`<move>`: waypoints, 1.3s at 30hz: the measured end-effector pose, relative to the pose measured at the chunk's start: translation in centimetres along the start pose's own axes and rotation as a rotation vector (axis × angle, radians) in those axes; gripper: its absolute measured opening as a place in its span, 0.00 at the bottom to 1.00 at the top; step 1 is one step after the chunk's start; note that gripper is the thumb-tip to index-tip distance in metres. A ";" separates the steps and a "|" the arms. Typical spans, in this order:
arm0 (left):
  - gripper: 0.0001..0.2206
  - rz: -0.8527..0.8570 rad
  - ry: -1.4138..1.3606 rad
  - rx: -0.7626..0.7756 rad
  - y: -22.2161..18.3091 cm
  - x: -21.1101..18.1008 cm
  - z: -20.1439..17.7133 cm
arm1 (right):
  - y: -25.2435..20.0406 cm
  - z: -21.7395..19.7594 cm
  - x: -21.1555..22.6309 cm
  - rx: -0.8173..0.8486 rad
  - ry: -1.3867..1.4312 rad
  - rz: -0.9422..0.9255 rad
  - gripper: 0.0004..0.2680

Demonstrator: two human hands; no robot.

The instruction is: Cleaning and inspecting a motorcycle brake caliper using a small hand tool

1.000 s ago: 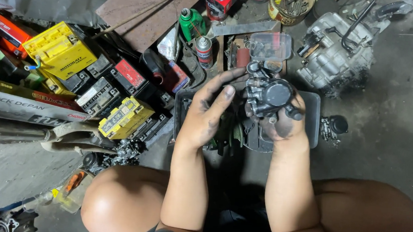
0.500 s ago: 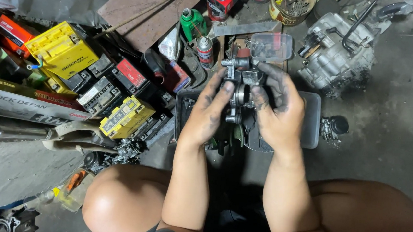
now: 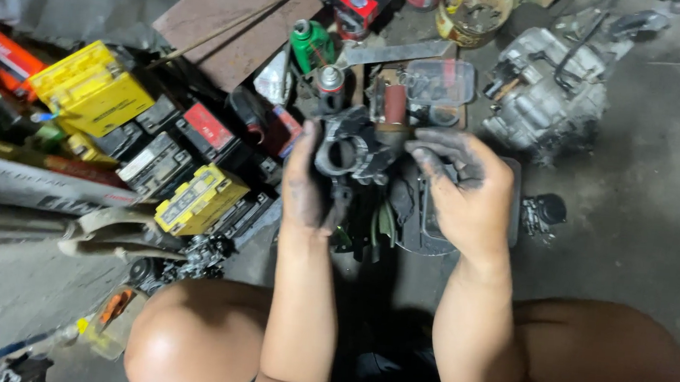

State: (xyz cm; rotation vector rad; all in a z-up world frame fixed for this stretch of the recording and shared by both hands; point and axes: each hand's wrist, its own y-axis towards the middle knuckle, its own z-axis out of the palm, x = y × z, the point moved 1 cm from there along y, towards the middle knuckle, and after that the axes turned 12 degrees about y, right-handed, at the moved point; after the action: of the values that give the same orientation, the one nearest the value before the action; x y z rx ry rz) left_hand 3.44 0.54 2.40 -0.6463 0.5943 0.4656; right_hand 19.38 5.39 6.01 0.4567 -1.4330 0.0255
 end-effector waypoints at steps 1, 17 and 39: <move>0.16 -0.011 0.000 0.007 0.8 0.1 0.0 | 0.6 -0.6 0.1 -0.010 -0.009 0.000 0.07; 0.11 0.031 -0.086 -0.021 5.6 -1.8 -4.9 | 2.4 -1.6 -2.3 0.064 -0.855 0.493 0.15; 0.12 0.198 -0.028 -0.174 5.8 -3.3 -6.1 | 0.4 5.4 -2.7 0.566 -0.750 0.758 0.16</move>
State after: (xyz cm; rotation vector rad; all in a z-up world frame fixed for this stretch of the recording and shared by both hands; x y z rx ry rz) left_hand -4.47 -0.12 -1.86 -0.7487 0.5983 0.7161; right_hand 13.72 4.74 3.96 0.3622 -2.2794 0.9753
